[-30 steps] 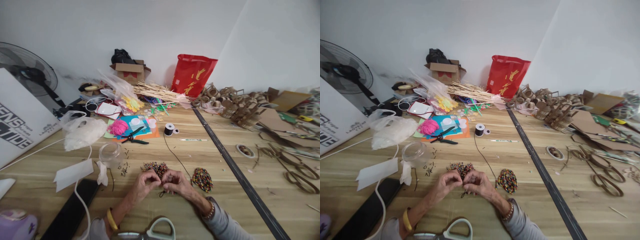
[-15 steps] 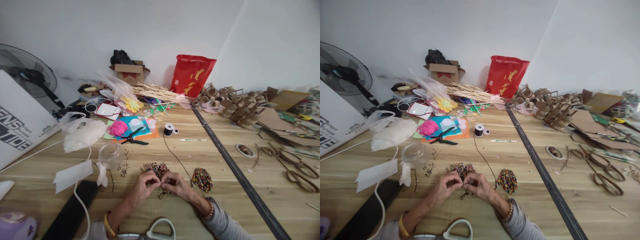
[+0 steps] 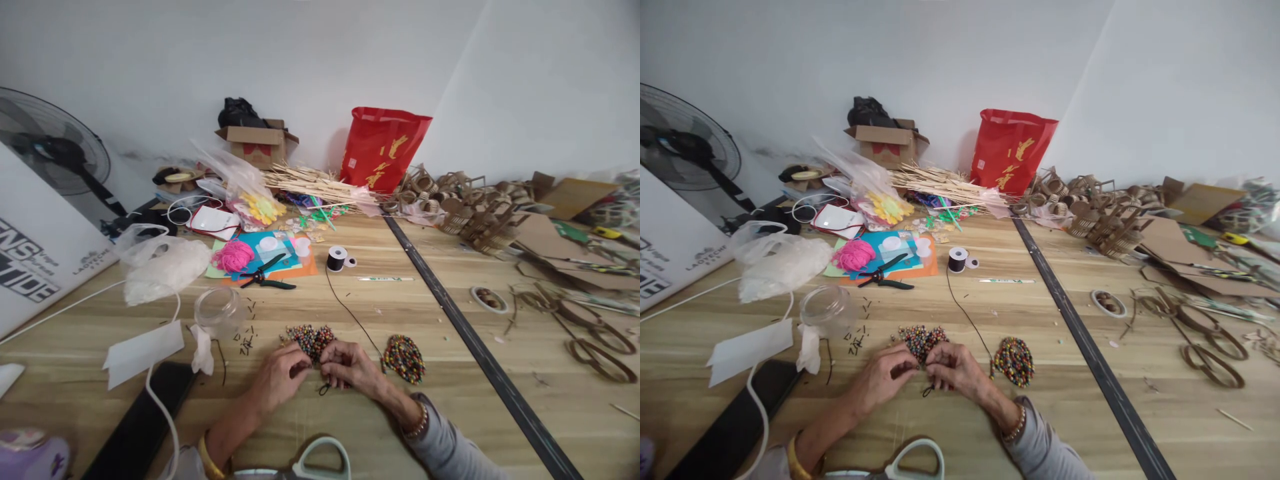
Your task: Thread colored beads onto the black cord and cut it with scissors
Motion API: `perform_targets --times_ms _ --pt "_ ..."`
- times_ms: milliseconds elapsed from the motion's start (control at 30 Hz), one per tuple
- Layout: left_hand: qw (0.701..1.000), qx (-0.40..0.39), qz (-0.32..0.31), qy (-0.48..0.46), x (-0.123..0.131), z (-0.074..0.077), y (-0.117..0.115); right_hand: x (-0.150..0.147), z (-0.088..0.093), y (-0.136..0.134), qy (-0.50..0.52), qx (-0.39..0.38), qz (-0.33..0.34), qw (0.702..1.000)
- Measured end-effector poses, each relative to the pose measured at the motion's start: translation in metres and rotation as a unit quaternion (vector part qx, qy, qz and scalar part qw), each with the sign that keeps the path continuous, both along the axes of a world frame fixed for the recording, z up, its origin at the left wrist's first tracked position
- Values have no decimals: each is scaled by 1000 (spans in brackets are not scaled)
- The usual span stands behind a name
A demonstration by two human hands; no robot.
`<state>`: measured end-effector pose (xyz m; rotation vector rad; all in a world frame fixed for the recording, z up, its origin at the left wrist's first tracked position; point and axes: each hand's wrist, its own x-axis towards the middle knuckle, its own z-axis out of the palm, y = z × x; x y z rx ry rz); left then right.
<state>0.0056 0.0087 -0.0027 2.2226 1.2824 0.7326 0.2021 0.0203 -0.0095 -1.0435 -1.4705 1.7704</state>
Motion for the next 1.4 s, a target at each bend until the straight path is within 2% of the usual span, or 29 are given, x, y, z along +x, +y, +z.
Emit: perform_targets --times_ms 133,333,633,1100,1400 --pt "997 18 5 71 2 0 -1 -1 1 0 3 6 -8 1000" --pt "993 51 5 107 2 -2 0 -2 4 1 7 7 -12 1000" --pt "994 53 10 96 3 -3 0 -2 1 2 44 -41 -22 998" --pt "995 52 13 89 3 -3 0 -1 2 1 27 0 -26 999" --pt "993 67 11 98 5 -3 1 -2 2 2 27 -25 -27 999"
